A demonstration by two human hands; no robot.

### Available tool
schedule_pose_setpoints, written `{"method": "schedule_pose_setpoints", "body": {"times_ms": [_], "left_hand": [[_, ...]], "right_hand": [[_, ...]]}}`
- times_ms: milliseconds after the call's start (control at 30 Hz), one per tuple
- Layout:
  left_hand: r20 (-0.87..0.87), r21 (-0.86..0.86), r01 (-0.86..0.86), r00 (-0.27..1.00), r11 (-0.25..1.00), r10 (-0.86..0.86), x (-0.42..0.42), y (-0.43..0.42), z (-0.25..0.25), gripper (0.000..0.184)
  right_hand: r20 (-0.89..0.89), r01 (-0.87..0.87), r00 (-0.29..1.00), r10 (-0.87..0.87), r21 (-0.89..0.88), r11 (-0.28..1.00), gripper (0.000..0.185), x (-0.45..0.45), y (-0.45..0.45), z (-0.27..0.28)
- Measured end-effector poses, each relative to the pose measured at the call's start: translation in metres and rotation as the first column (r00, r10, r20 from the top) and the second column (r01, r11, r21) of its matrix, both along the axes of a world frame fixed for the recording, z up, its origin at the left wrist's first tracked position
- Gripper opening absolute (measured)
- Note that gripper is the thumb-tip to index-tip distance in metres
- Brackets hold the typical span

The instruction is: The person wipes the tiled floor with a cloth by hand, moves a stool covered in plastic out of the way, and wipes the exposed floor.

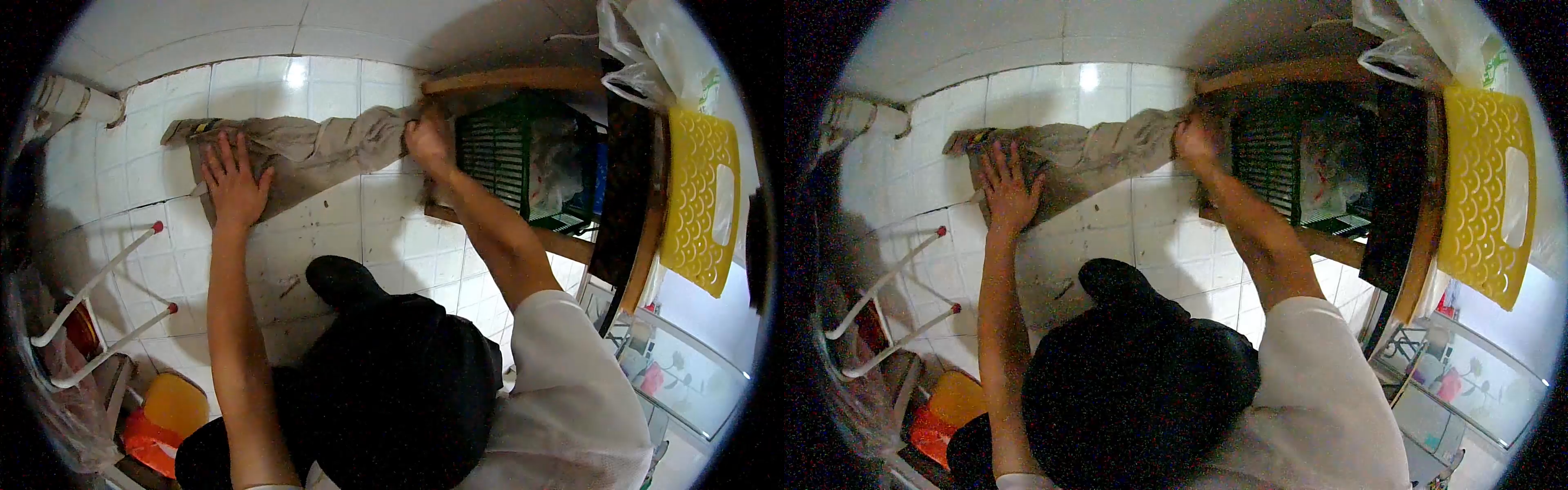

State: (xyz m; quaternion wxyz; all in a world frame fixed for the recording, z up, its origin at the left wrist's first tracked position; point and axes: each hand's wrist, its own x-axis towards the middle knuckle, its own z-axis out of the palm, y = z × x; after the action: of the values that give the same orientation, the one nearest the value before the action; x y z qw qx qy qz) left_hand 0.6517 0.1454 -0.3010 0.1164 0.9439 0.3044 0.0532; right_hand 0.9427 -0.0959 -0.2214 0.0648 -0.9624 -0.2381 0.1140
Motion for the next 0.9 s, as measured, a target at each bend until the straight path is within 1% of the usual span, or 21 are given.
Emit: {"method": "schedule_pose_setpoints", "body": {"times_ms": [67, 100, 133, 167, 200, 233, 333, 367, 433, 467, 533, 600, 667, 733, 767, 800, 867, 900], "left_hand": [[0.005, 0.010, -0.003, 1.000, 1.000, 0.003, 0.001, 0.005, 0.001, 0.090], [0.015, 0.016, -0.006, 1.000, 1.000, 0.006, 0.001, 0.003, 0.000, 0.090], [0.030, 0.016, -0.012, 0.999, 1.000, 0.012, 0.003, -0.002, 0.000, 0.090], [0.020, 0.006, -0.018, 1.000, 1.000, 0.018, 0.006, -0.004, 0.000, 0.090], [0.007, 0.001, -0.023, 1.000, 1.000, 0.022, 0.007, -0.003, 0.000, 0.090], [-0.009, 0.004, -0.027, 1.000, 1.000, 0.027, 0.007, 0.000, 0.001, 0.089], [0.054, 0.079, -0.005, 0.999, 0.997, 0.001, 0.005, 0.002, -0.001, 0.089], [0.035, 0.063, -0.001, 0.999, 0.998, -0.001, 0.002, 0.000, -0.003, 0.088], [-0.002, 0.031, 0.015, 1.000, 0.999, -0.015, 0.001, 0.002, -0.004, 0.088], [0.003, 0.030, 0.018, 1.000, 0.999, -0.018, 0.000, 0.003, -0.004, 0.088], [0.012, 0.024, 0.024, 1.000, 0.999, -0.025, -0.003, 0.003, -0.003, 0.088], [0.039, 0.036, 0.027, 0.999, 0.999, -0.029, -0.003, 0.003, -0.006, 0.088], [0.043, 0.028, 0.020, 0.999, 0.999, -0.021, -0.003, 0.001, -0.005, 0.088], [0.032, 0.011, 0.006, 0.999, 1.000, -0.007, 0.001, 0.003, -0.001, 0.088], [0.032, 0.013, -0.005, 0.999, 1.000, 0.004, 0.003, 0.003, 0.000, 0.089], [0.032, 0.014, -0.011, 0.999, 1.000, 0.011, 0.004, 0.002, -0.001, 0.089], [0.047, 0.024, -0.023, 0.999, 0.999, 0.022, 0.007, 0.000, -0.004, 0.089], [0.057, 0.037, -0.017, 0.998, 0.999, 0.015, 0.006, 0.000, -0.005, 0.089]], "right_hand": [[0.065, -0.104, 0.990, 0.126, -0.271, 0.957, 0.048, 0.050, -0.049, -0.109], [-0.074, -0.001, 0.997, -0.014, -0.206, 0.979, 0.044, 0.040, -0.044, -0.116], [-0.214, 0.110, 0.966, -0.144, -0.161, 0.981, 0.041, 0.029, -0.040, -0.118], [-0.121, 0.101, 0.986, -0.117, -0.127, 0.987, 0.053, -0.015, -0.030, -0.084], [-0.024, 0.090, 0.995, -0.093, -0.097, 0.991, 0.070, -0.062, -0.019, -0.046], [0.244, -0.050, 0.968, 0.053, -0.016, 0.999, 0.075, -0.086, -0.038, -0.070], [0.034, 0.103, 0.995, -0.098, -0.257, 0.961, 0.079, -0.127, -0.042, -0.036], [-0.029, 0.065, 0.997, -0.077, -0.284, 0.956, 0.076, -0.121, -0.045, -0.027], [-0.024, 0.153, 0.986, -0.162, -0.220, 0.963, 0.073, -0.101, -0.028, -0.011], [-0.027, 0.189, 0.980, -0.197, -0.187, 0.964, 0.071, -0.084, -0.018, -0.014], [0.107, 0.132, 0.985, -0.135, 0.030, 0.991, 0.070, -0.032, -0.016, -0.048], [0.107, -0.081, 0.989, 0.104, -0.202, 0.976, 0.063, 0.005, -0.033, -0.069], [0.057, -0.276, 0.943, 0.329, -0.420, 0.865, 0.058, 0.033, -0.053, -0.080], [-0.054, -0.091, 0.996, 0.075, -0.412, 0.907, 0.053, 0.010, -0.037, -0.049], [-0.163, 0.213, 0.947, -0.276, -0.327, 0.921, 0.050, -0.036, -0.022, -0.016], [-0.246, 0.072, 0.952, -0.182, -0.400, 0.914, 0.054, -0.052, -0.047, -0.020], [-0.165, -0.003, 0.984, -0.063, -0.373, 0.928, 0.053, -0.086, -0.039, 0.007], [-0.169, 0.024, 0.981, -0.092, -0.368, 0.929, 0.049, -0.087, -0.038, -0.002]]}}
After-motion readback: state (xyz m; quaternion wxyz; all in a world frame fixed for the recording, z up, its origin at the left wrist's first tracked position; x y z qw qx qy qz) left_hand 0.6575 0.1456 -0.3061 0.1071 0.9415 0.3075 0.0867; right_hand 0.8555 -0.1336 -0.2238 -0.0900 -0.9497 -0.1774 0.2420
